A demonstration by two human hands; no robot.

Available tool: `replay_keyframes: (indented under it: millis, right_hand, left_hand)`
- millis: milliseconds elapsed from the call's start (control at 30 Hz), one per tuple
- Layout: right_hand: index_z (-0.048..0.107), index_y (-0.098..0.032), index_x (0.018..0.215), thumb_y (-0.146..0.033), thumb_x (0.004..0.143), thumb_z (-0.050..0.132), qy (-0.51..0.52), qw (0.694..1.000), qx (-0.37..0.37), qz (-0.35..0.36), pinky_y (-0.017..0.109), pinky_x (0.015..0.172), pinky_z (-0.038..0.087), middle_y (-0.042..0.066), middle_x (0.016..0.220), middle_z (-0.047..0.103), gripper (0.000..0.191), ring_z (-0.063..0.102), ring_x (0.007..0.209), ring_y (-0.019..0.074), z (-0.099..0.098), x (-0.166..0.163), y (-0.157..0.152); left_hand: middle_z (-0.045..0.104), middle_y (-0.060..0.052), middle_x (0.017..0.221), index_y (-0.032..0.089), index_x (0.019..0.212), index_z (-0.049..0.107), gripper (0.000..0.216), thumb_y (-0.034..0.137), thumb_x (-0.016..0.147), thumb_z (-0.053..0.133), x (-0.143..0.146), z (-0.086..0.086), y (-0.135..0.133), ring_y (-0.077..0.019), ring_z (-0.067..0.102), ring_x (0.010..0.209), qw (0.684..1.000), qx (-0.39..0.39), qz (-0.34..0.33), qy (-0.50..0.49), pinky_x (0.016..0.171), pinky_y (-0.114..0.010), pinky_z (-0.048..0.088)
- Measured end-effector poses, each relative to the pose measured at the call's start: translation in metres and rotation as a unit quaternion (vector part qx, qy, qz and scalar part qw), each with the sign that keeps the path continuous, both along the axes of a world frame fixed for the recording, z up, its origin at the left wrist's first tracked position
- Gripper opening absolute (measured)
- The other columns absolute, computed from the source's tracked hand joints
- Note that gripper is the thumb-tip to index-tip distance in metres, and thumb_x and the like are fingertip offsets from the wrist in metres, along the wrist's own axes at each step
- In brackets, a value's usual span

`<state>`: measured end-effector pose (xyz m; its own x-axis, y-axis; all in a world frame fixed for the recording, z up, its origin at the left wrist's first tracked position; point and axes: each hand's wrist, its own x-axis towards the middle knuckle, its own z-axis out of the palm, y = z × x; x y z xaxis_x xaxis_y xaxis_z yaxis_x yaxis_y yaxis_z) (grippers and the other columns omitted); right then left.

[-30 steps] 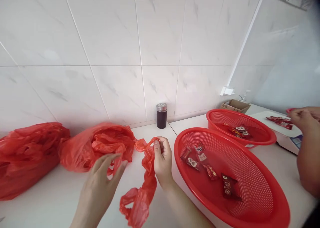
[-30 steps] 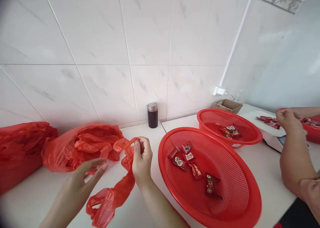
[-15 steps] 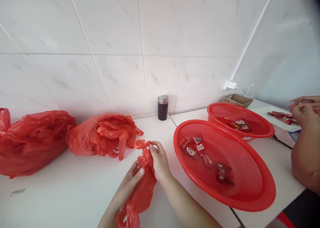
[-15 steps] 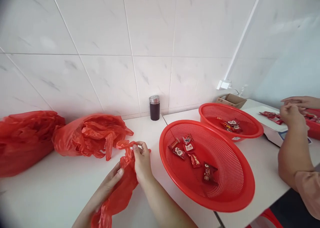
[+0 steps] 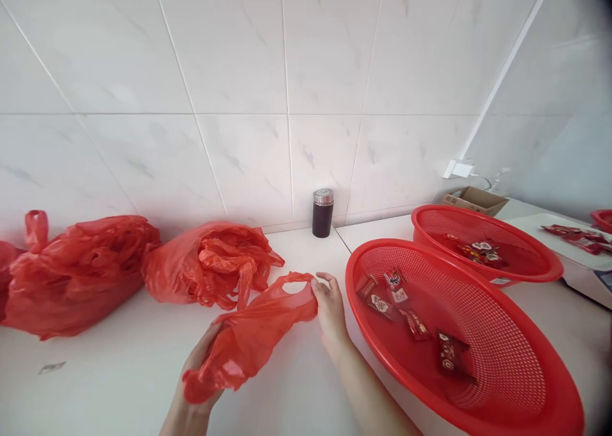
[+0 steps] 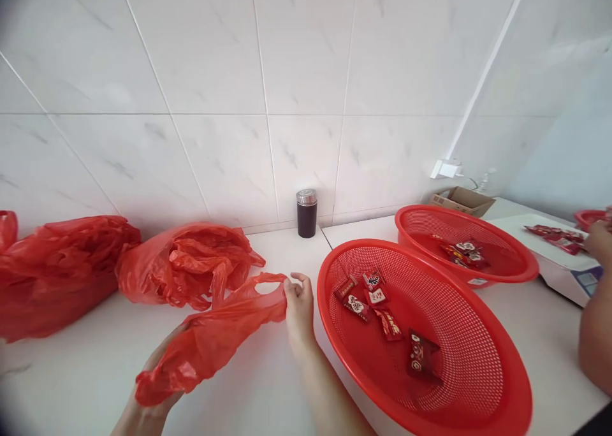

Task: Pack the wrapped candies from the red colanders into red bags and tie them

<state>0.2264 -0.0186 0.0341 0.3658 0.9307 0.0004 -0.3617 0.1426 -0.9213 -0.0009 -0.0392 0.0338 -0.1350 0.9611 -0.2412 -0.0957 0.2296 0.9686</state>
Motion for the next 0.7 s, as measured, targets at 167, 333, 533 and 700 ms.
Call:
replay_keyframes:
  millis: [167, 333, 533, 700]
  right_hand:
    - [0.059, -0.022, 0.099, -0.029, 0.087, 0.058, -0.347, 0.916, 0.194, -0.049, 0.037, 0.09, 0.044, 0.007, 0.104, 0.059, 0.014, 0.054, 0.1, 0.0197, 0.037, -0.008, -0.034]
    - [0.064, -0.023, 0.088, -0.024, 0.086, 0.059, -0.634, 0.731, 0.21, 0.139, 0.05, 0.105, 0.032, 0.006, 0.14, 0.044, 0.006, 0.036, 0.132, 0.0311, 0.037, -0.036, -0.045]
    - [0.055, -0.022, 0.12, -0.003, 0.076, 0.048, -0.714, 0.668, 0.099, 0.185, 0.033, 0.072, 0.047, 0.006, 0.095, 0.062, 0.048, 0.061, 0.079, 0.02, 0.002, -0.026, -0.023]
    - [0.026, -0.025, 0.145, 0.001, 0.077, 0.038, -0.653, 0.746, 0.037, 0.121, 0.027, 0.063, 0.045, 0.008, 0.112, 0.055, 0.074, 0.06, 0.074, 0.0161, 0.004, -0.001, -0.035]
  left_hand:
    - [0.068, -0.001, 0.085, 0.024, 0.098, 0.053, 0.034, 0.044, 0.075, 0.069, 0.018, 0.0, -0.014, -0.0236, 0.07, 0.079, 0.989, -0.012, 0.033, -0.142, 0.065, -0.033, 0.056]
    - [0.064, 0.004, 0.068, 0.023, 0.091, 0.052, 0.03, 0.036, 0.074, 0.073, 0.041, 0.02, -0.027, -0.0131, 0.062, 0.058, 0.977, -0.024, -0.06, -0.205, 0.055, -0.022, 0.048]
    - [0.059, 0.005, 0.068, 0.029, 0.105, 0.051, 0.038, 0.026, 0.071, 0.067, 0.032, 0.019, -0.031, -0.0144, 0.056, 0.054, 0.988, 0.003, -0.126, 0.088, 0.054, -0.024, 0.042]
    - [0.051, 0.004, 0.08, 0.029, 0.091, 0.065, 0.045, 0.003, 0.055, 0.055, -0.009, 0.005, -0.016, -0.0097, 0.041, 0.053, 0.973, 0.014, 0.122, 0.197, 0.048, -0.021, 0.024]
